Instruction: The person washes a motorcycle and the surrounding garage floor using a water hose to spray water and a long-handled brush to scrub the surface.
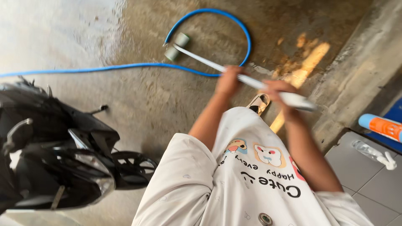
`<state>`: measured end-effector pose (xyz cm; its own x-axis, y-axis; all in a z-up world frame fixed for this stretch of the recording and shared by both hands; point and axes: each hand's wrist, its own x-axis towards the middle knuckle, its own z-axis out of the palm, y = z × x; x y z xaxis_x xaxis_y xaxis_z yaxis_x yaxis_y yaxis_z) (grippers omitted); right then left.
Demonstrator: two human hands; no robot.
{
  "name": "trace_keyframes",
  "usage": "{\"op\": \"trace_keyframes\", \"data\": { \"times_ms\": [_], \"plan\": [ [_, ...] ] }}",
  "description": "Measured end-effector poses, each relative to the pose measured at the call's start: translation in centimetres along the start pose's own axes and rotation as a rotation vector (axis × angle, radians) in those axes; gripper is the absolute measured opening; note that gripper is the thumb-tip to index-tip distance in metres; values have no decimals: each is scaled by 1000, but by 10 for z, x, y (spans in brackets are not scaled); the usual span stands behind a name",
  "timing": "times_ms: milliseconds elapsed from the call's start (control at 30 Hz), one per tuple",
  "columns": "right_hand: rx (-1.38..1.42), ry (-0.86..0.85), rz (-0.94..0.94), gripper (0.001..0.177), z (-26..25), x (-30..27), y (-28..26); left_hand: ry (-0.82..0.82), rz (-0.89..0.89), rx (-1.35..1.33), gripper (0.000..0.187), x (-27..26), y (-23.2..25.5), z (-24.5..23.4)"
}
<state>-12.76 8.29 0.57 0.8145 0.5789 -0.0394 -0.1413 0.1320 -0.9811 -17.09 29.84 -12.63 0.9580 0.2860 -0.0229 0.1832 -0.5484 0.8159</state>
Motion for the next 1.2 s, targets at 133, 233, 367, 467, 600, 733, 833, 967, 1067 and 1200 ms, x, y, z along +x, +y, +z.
{"op": "trace_keyframes", "data": {
  "times_ms": [133,233,367,467,600,733,833,967,1067,1200],
  "plan": [
    [-266,-113,-186,10,130,34,25,113,-111,290,23,-16,-86,-85],
    [-344,-268,-159,13,161,46,-17,127,-154,201,24,-41,-73,-129],
    [-304,-297,-116,13,154,50,-69,308,-140,84,25,-47,-18,-121],
    [-270,-334,-163,18,168,58,-52,344,-170,79,31,-48,-43,-122],
    [-348,-339,-265,9,245,80,28,420,-183,183,27,-44,-147,-171],
    [-168,-429,-310,14,293,110,41,649,-289,345,35,-50,-142,-224],
    [-226,-462,-174,8,270,114,-13,408,-460,157,30,-44,-84,-234],
    [-330,-411,-146,7,220,114,-91,395,-354,142,22,-26,-2,-200],
    [-339,-362,-120,16,205,130,-95,481,-332,107,27,3,0,-175],
    [-444,-356,-218,8,222,168,-53,494,-395,47,16,49,-69,-177]
  ]
}}
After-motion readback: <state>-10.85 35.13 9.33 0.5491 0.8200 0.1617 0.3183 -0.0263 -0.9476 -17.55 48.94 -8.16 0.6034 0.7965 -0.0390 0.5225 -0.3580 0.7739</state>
